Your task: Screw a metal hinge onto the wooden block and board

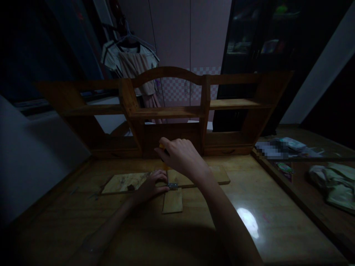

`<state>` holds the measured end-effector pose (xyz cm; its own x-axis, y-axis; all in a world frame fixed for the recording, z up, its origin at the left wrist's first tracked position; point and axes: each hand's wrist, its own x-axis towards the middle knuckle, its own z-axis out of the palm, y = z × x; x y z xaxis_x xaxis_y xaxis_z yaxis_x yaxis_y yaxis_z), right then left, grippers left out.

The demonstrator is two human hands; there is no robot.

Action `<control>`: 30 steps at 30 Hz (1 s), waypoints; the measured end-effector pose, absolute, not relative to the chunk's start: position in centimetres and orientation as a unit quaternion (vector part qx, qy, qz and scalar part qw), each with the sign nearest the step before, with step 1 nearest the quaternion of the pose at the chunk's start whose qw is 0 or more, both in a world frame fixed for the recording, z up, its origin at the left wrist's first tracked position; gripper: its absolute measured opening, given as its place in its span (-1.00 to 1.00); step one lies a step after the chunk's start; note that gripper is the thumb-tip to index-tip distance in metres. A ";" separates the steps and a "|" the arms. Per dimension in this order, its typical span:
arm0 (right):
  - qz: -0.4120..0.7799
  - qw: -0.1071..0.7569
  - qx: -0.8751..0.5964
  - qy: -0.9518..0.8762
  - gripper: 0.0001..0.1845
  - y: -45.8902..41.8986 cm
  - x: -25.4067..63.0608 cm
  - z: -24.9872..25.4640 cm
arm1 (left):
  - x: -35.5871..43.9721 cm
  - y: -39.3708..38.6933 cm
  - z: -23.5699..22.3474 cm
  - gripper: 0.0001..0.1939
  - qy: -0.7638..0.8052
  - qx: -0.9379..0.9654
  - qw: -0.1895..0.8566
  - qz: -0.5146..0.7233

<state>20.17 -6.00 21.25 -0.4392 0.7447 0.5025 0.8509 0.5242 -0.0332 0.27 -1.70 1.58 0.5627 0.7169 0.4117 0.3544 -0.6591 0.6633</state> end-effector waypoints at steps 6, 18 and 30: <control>-0.114 0.235 -0.474 -0.841 -0.63 -6.0 20.2 21.2 | 0.4 -1.8 1.8 -0.79 0.330 0.842 0.261 0.337; -0.098 0.238 -0.472 -0.843 -0.64 -6.1 20.1 21.3 | 0.3 -1.7 1.6 -0.78 0.332 0.843 0.257 0.336; -0.105 0.235 -0.477 -0.840 -0.65 -6.0 20.2 21.2 | 0.5 -1.8 1.5 -0.80 0.342 0.838 0.248 0.346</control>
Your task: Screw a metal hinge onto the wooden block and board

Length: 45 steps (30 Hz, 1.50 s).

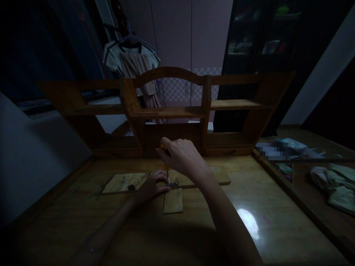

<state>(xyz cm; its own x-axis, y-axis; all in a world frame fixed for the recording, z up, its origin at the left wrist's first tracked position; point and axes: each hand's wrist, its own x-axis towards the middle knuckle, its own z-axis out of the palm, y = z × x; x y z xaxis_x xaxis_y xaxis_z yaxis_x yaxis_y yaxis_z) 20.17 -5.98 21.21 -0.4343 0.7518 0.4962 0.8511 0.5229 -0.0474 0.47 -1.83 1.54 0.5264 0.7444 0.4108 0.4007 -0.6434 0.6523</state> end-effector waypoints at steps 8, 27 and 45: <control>-0.093 0.244 -0.478 -0.839 -0.67 -6.2 20.4 21.3 | 0.5 -1.8 1.6 -0.78 0.352 0.838 0.240 0.341; -0.053 0.224 -0.473 -0.850 -0.58 -6.7 20.5 21.9 | 0.5 -1.9 1.4 -0.76 0.351 0.839 0.240 0.341; -0.052 0.225 -0.471 -0.851 -0.57 -6.6 20.4 21.9 | 0.7 -2.0 1.6 -0.80 0.367 0.831 0.246 0.337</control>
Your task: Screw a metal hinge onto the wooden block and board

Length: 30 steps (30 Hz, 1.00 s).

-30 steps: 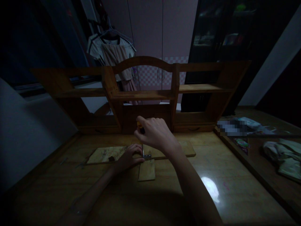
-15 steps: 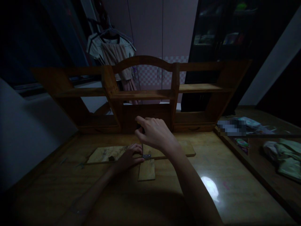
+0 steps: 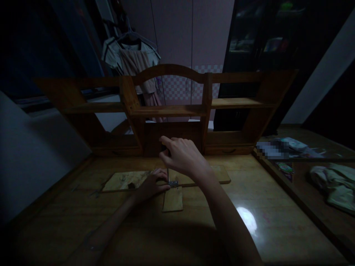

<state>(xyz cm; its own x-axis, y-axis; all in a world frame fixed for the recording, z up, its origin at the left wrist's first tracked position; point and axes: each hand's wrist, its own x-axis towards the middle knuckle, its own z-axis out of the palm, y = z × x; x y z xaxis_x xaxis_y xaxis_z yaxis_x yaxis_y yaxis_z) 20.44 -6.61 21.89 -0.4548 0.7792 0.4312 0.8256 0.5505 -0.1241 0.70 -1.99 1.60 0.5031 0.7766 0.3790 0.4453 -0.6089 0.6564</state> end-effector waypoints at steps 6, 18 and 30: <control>-0.045 0.225 -0.466 -0.855 -0.54 -6.5 20.5 21.8 | 0.8 -2.1 1.8 -0.82 0.368 0.827 0.256 0.339; -0.040 0.226 -0.463 -0.856 -0.52 -6.5 20.5 21.8 | 0.8 -2.0 1.6 -0.80 0.366 0.824 0.258 0.346; -0.030 0.217 -0.472 -0.854 -0.52 -6.6 20.4 22.1 | 0.6 -1.9 1.7 -0.81 0.362 0.828 0.262 0.338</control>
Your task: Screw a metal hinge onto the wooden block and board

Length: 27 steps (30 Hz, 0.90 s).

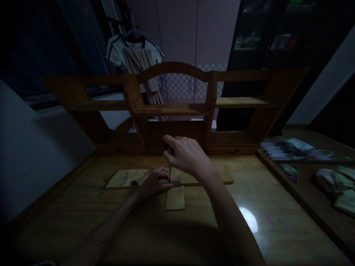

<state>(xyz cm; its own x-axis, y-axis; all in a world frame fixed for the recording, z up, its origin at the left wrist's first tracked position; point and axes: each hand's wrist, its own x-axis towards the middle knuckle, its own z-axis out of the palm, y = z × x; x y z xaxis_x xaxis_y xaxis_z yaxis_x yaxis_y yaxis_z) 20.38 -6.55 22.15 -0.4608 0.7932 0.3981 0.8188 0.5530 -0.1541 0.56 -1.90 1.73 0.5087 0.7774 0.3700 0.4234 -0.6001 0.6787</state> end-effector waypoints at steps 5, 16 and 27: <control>-0.028 0.223 -0.466 -0.856 -0.53 -6.6 20.4 22.0 | 0.6 -2.0 1.9 -0.82 0.363 0.828 0.258 0.340; -0.040 0.228 -0.473 -0.850 -0.67 -6.6 20.4 21.7 | 0.6 -2.1 2.1 -0.80 0.369 0.830 0.255 0.330; -0.038 0.238 -0.464 -0.852 -0.66 -6.4 20.4 21.7 | 0.5 -1.9 1.6 -0.78 0.371 0.832 0.249 0.328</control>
